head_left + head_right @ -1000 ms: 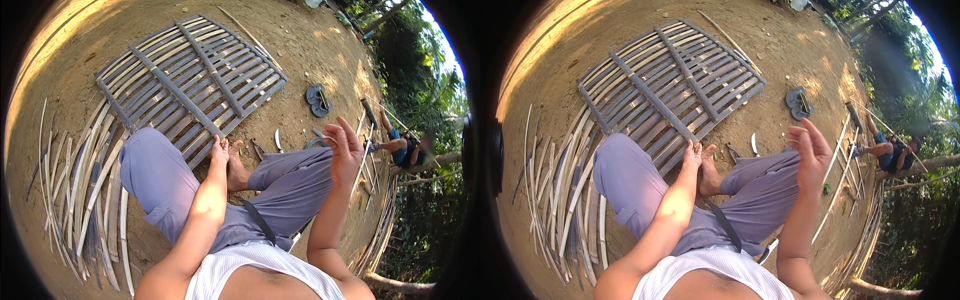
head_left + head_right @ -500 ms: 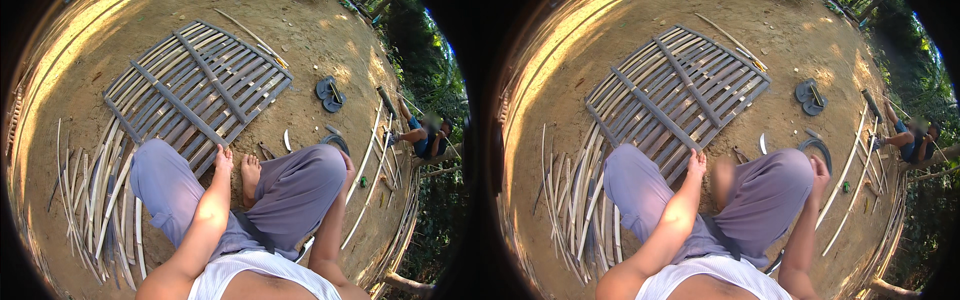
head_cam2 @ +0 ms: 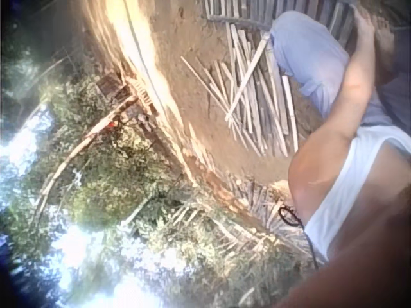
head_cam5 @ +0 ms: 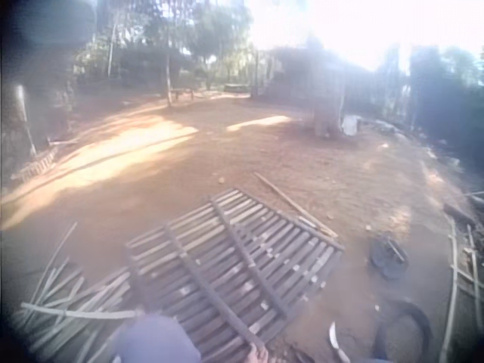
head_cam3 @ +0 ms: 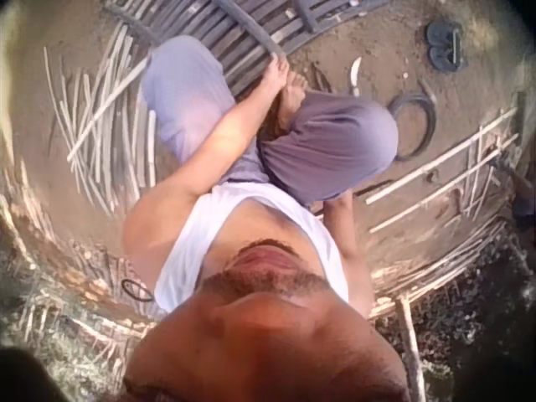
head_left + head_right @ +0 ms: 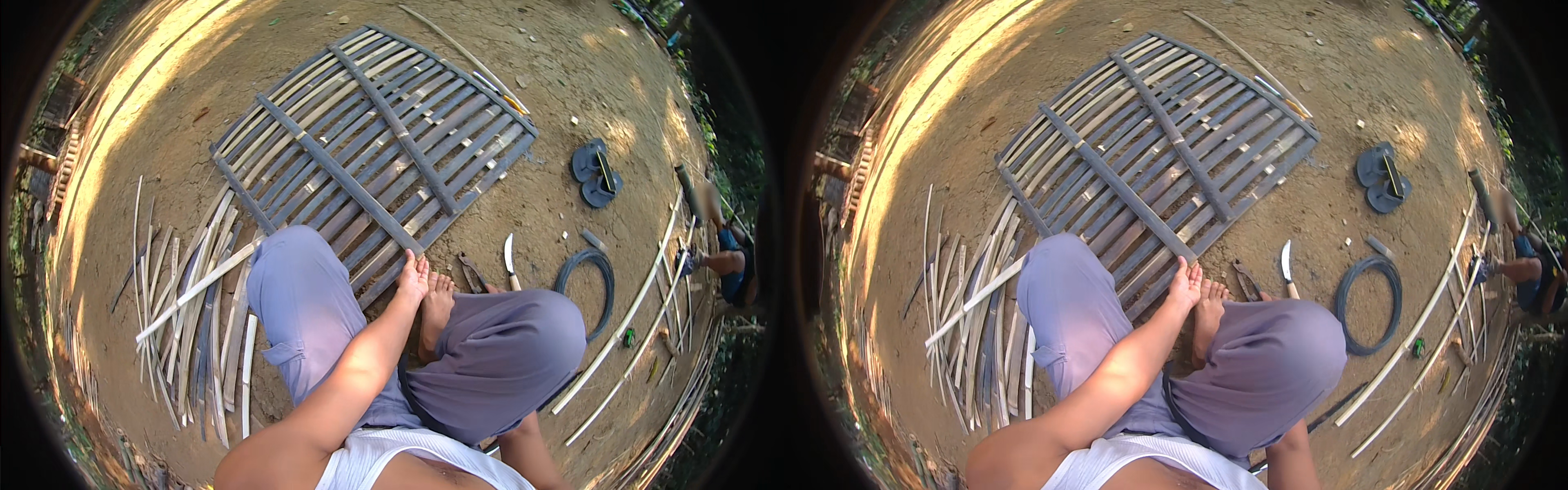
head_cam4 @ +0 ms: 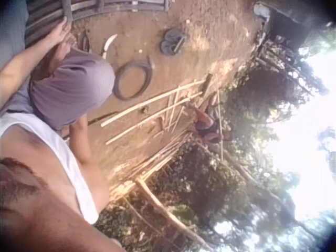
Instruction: The person assembles a bamboo lattice by inserting thin bamboo strips through holes in thicker bamboo slats and securing them with wire using pliers.
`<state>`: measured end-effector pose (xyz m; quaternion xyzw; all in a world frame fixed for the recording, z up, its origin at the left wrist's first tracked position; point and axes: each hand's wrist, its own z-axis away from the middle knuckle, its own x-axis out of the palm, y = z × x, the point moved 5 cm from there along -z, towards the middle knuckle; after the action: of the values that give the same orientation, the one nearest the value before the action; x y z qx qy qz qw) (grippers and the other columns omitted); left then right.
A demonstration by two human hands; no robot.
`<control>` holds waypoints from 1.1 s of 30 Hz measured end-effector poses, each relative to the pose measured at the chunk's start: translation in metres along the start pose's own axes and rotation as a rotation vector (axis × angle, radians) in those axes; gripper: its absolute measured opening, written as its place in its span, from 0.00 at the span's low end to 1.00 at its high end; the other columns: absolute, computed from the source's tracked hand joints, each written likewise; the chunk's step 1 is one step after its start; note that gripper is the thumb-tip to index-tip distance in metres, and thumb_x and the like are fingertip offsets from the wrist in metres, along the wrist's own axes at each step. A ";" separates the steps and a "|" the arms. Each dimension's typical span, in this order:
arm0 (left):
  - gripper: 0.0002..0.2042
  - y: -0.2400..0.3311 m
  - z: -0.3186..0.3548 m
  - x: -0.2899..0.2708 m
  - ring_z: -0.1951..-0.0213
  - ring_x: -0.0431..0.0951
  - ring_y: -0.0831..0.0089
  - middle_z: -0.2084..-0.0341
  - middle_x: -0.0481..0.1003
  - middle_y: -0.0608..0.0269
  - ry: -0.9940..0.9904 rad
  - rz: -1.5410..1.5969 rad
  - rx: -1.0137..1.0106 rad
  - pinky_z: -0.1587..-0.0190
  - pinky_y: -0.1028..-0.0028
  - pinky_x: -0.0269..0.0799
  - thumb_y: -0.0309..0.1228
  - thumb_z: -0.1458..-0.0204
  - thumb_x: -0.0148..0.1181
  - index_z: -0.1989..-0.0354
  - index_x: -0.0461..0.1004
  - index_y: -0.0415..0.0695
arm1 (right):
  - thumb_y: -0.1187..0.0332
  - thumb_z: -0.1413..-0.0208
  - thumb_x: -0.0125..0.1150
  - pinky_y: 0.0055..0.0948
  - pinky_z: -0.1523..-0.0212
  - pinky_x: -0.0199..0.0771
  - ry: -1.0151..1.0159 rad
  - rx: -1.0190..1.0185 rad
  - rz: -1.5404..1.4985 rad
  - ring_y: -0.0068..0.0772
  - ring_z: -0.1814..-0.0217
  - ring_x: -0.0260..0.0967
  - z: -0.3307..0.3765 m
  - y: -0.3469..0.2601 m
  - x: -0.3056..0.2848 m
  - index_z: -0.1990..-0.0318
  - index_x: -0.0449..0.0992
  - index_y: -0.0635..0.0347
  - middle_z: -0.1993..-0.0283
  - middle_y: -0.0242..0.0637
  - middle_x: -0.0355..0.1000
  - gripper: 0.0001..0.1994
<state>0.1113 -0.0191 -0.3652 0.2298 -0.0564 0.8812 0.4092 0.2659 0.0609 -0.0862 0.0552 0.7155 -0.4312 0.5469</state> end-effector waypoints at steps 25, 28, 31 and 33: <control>0.15 0.013 0.065 0.025 0.70 0.75 0.75 0.75 0.75 0.71 -0.049 0.056 -0.084 0.61 0.72 0.72 0.45 0.47 0.71 0.73 0.72 0.52 | 0.65 0.54 0.77 0.37 0.62 0.79 -0.233 -0.218 -0.157 0.47 0.62 0.80 -0.120 -0.015 0.152 0.48 0.81 0.56 0.58 0.47 0.80 0.23; 0.15 0.021 0.071 0.020 0.70 0.75 0.78 0.75 0.73 0.73 -0.025 0.069 -0.084 0.62 0.75 0.72 0.44 0.48 0.74 0.71 0.73 0.52 | 0.64 0.56 0.78 0.34 0.66 0.77 -0.292 -0.229 -0.181 0.41 0.68 0.78 -0.120 -0.029 0.155 0.47 0.82 0.55 0.62 0.45 0.79 0.25; 0.16 0.017 0.061 0.011 0.65 0.76 0.75 0.73 0.73 0.72 -0.034 0.061 -0.089 0.55 0.71 0.73 0.47 0.48 0.72 0.65 0.75 0.50 | 0.66 0.55 0.78 0.33 0.68 0.76 -0.259 -0.203 -0.250 0.36 0.72 0.75 -0.121 -0.024 0.159 0.45 0.81 0.57 0.65 0.43 0.79 0.27; 0.17 0.017 0.063 0.017 0.63 0.76 0.74 0.70 0.74 0.70 0.005 0.058 -0.086 0.54 0.72 0.74 0.47 0.48 0.73 0.64 0.75 0.48 | 0.66 0.55 0.78 0.33 0.69 0.76 -0.229 -0.174 -0.314 0.37 0.72 0.76 -0.121 -0.017 0.162 0.45 0.80 0.58 0.66 0.44 0.79 0.26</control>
<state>0.1118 -0.0362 -0.2999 0.2080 -0.1000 0.8900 0.3932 0.1031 0.0690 -0.2074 -0.1537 0.6830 -0.4513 0.5534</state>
